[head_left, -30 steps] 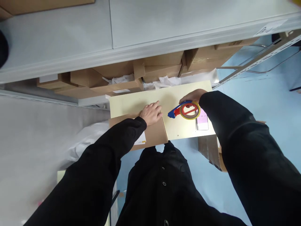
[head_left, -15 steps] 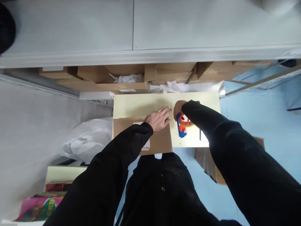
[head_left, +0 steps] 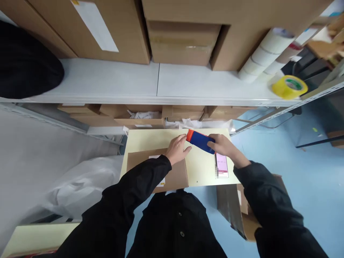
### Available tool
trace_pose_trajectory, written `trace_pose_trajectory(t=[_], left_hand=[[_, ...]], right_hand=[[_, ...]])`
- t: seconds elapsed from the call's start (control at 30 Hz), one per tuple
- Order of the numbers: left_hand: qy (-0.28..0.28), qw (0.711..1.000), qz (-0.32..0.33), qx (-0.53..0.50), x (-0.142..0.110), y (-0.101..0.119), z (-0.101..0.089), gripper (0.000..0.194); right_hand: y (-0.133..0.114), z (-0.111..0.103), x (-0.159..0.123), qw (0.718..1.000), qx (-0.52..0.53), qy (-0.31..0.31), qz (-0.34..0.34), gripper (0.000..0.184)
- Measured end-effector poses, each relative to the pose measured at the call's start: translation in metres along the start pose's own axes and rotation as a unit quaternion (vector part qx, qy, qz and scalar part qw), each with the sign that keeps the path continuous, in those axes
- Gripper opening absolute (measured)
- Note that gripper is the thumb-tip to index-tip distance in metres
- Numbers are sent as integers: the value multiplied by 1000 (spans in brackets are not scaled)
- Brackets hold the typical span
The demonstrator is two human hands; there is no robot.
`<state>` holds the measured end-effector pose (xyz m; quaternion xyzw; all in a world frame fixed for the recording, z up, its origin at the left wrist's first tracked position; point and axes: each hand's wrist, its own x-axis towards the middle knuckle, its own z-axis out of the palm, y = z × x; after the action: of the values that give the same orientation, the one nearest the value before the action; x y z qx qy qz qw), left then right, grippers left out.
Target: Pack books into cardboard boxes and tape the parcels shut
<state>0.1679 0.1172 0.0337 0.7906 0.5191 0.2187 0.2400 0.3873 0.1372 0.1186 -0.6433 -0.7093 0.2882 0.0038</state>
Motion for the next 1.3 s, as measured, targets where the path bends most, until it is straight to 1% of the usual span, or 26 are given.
trace_pose_trajectory(t=[0.07,0.1,0.13,0.17,0.2,0.27,0.3,0.37,0.43,0.53,0.63,0.73,0.8,0.87,0.93,1.0,1.07,1.1,1.17,1.2,1.23,1.27,1.3], left_hand=[[82,994,-16,-67,5,19,-16,57],[119,988,-14,-93,8,29,-24,60],[144,983,2,-111,11,40,-33,61],[155,980,31,-120,15,51,-42,60],[153,978,69,-121,21,61,-51,58],[127,975,145,-107,36,81,-64,54],[111,974,173,-96,45,88,-69,54],[83,972,206,-75,69,99,-76,58],[65,973,215,-57,99,105,-78,64],[51,977,203,-49,146,105,-81,72],[38,980,183,-71,185,102,-80,74],[19,986,144,-85,207,98,-75,76],[-3,992,109,-68,213,95,-71,83],[-35,996,76,-40,215,94,-71,89],[-55,997,55,-7,213,94,-74,91],[-49,997,51,37,205,90,-84,88],[-35,993,64,90,188,76,-98,81],[-32,990,78,109,175,64,-107,74],[-47,987,91,126,138,28,-126,63],[-52,987,73,132,113,6,-134,62],[-52,988,37,142,85,-18,-142,63],[-53,987,-13,152,53,-43,-148,65],[-54,981,-79,167,20,-67,-152,64]], right_hand=[[-9,-6,-17,998,-18,55,-8,13],[-13,-9,-23,995,-27,90,-21,16],[-16,-12,-26,990,-35,128,-41,20],[-18,-15,-28,982,-41,169,-67,23],[-20,-18,-27,972,-47,210,-92,26],[-22,-29,-19,949,-60,283,-126,30],[-23,-35,-13,939,-68,310,-131,32],[-25,-52,6,926,-89,347,-123,33],[-27,-71,28,917,-109,368,-110,32],[-29,-98,64,912,-134,378,-89,29],[-30,-113,95,916,-157,365,-49,25],[-30,-114,116,926,-164,341,-17,24],[-30,-111,126,932,-155,327,-9,27],[-30,-109,131,934,-141,329,-7,30],[-31,-110,130,929,-131,346,-8,34],[-31,-110,122,919,-128,372,-10,47],[-29,-105,106,906,-122,406,-16,60],[-25,-100,96,898,-116,425,-21,62],[-16,-79,74,890,-100,442,-54,64],[-9,-64,62,895,-82,430,-83,65],[-2,-46,51,905,-53,406,-112,64],[6,-26,40,922,-17,358,-145,64],[13,-3,31,943,28,282,-175,65]])
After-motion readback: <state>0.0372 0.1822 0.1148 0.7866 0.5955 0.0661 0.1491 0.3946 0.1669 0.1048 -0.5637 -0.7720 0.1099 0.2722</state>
